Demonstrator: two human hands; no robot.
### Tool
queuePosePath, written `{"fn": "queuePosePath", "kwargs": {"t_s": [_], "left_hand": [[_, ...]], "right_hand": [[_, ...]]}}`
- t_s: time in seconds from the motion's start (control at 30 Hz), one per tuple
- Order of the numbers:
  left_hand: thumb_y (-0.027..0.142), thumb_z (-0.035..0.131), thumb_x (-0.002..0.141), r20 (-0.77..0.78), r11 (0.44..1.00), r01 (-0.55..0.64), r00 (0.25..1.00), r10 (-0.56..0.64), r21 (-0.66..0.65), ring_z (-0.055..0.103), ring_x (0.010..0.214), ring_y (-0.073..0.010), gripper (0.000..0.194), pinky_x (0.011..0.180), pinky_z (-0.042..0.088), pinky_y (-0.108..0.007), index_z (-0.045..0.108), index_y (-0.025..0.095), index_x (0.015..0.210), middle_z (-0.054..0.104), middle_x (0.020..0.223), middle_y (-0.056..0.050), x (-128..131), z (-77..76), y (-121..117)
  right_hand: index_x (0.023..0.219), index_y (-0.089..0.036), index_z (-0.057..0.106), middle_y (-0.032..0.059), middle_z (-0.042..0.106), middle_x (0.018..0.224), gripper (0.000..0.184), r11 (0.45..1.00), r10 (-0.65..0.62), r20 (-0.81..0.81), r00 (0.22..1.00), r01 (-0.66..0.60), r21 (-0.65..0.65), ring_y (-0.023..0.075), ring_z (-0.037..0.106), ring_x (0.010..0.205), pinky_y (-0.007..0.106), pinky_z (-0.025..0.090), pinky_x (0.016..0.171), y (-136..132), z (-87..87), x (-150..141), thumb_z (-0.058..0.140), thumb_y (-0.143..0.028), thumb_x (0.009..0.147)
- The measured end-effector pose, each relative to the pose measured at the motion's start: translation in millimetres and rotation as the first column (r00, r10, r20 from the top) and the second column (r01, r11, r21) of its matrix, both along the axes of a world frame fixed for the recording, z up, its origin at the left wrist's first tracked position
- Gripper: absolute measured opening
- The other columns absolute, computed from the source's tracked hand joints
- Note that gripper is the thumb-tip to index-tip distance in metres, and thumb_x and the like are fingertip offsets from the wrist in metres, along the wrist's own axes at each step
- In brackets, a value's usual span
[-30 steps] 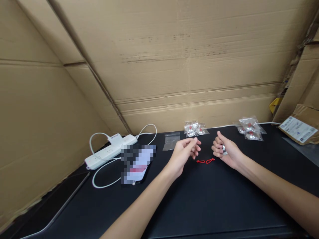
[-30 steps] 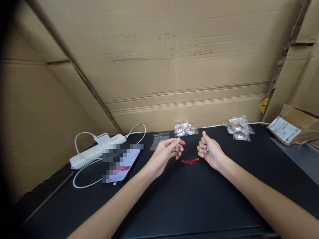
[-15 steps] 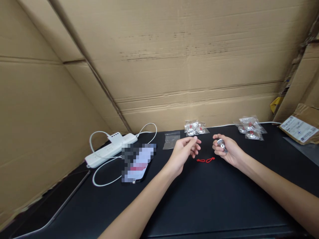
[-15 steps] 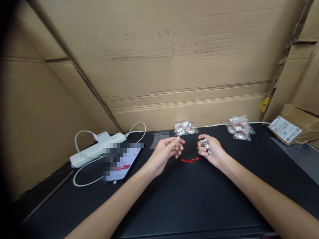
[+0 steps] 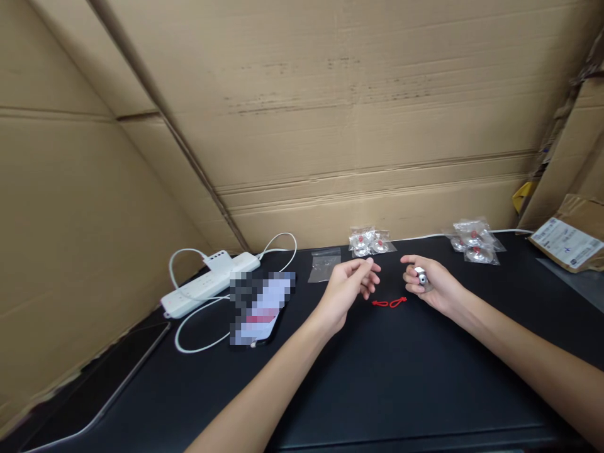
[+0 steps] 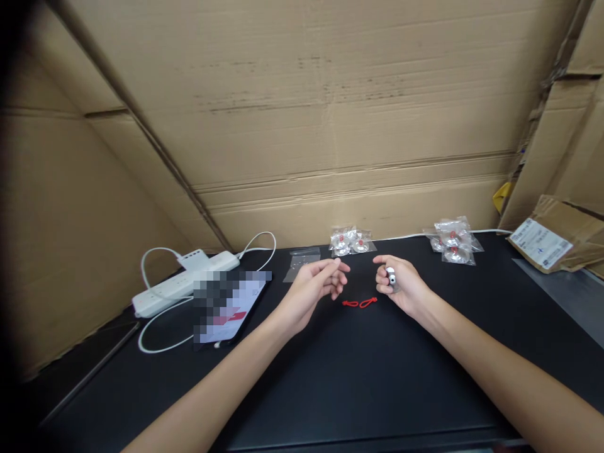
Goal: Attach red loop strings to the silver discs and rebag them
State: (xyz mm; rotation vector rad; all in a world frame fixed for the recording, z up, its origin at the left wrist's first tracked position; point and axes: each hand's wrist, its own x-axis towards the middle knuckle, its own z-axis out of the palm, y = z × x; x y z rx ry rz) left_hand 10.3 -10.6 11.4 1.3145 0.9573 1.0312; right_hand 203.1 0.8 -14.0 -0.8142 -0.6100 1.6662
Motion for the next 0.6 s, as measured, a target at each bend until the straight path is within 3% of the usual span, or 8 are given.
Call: {"fn": "queuePosePath", "kwargs": {"t_s": [0.2,0.27,0.43,0.53,0.6], "left_hand": [[0.043,0.057,0.088,-0.002,1.0,0.004,1.0,-0.004,0.005,0.055,0.06,-0.0119,0.031,0.053,0.038,-0.024,0.067,0.013,0.085,0.06,0.073,-0.005,-0.2,-0.1,-0.1],[0.043,0.058,0.088,0.002,1.0,0.006,1.0,-0.006,-0.002,0.055,0.06,-0.0118,0.031,0.053,0.039,-0.024,0.067,0.013,0.085,0.06,0.072,-0.005,-0.4,0.2,0.2],[0.043,0.059,0.087,0.011,1.0,0.001,1.0,-0.001,0.004,0.055,0.06,-0.0116,0.031,0.052,0.038,-0.023,0.067,0.013,0.085,0.06,0.072,-0.005,-0.9,-0.2,1.0],[0.043,0.059,0.086,0.016,1.0,0.004,1.0,-0.004,0.01,0.055,0.059,-0.0115,0.031,0.052,0.038,-0.023,0.068,0.013,0.085,0.06,0.071,-0.005,-0.9,0.0,0.9],[0.043,0.06,0.086,0.016,1.0,0.002,1.0,-0.002,0.009,0.055,0.059,-0.0115,0.031,0.051,0.038,-0.023,0.068,0.013,0.084,0.061,0.071,-0.005,-0.8,0.4,0.5]], "right_hand": [[0.077,-0.016,0.054,-0.0073,0.034,0.046,0.004,0.998,0.036,-0.084,0.996,-0.041,-0.05,0.0052,0.027,0.038,0.016,0.014,0.032,-1.4,0.8,-0.5,0.055,-0.011,0.077],[0.069,-0.017,0.049,-0.0068,0.034,0.046,0.01,0.997,0.042,-0.103,0.994,-0.048,-0.059,0.0048,0.027,0.038,0.016,0.015,0.031,-1.8,1.0,-0.7,0.055,-0.013,0.077],[0.073,-0.018,0.046,-0.0029,0.047,0.056,0.025,0.998,-0.065,-0.124,0.99,0.063,-0.021,0.008,0.047,0.046,0.017,0.038,0.036,1.2,-0.9,-0.2,0.047,0.004,0.06],[0.088,-0.016,0.049,0.0041,0.062,0.073,0.046,0.995,-0.098,-0.077,0.992,0.096,-0.031,0.0142,0.065,0.066,0.025,0.058,0.058,4.4,-2.7,0.9,0.041,0.012,0.053],[0.1,-0.013,0.05,0.0115,0.068,0.09,0.053,0.997,-0.08,-0.059,0.995,0.081,0.008,0.0204,0.07,0.085,0.033,0.061,0.077,5.0,-3.3,1.6,0.042,0.015,0.056]]}}
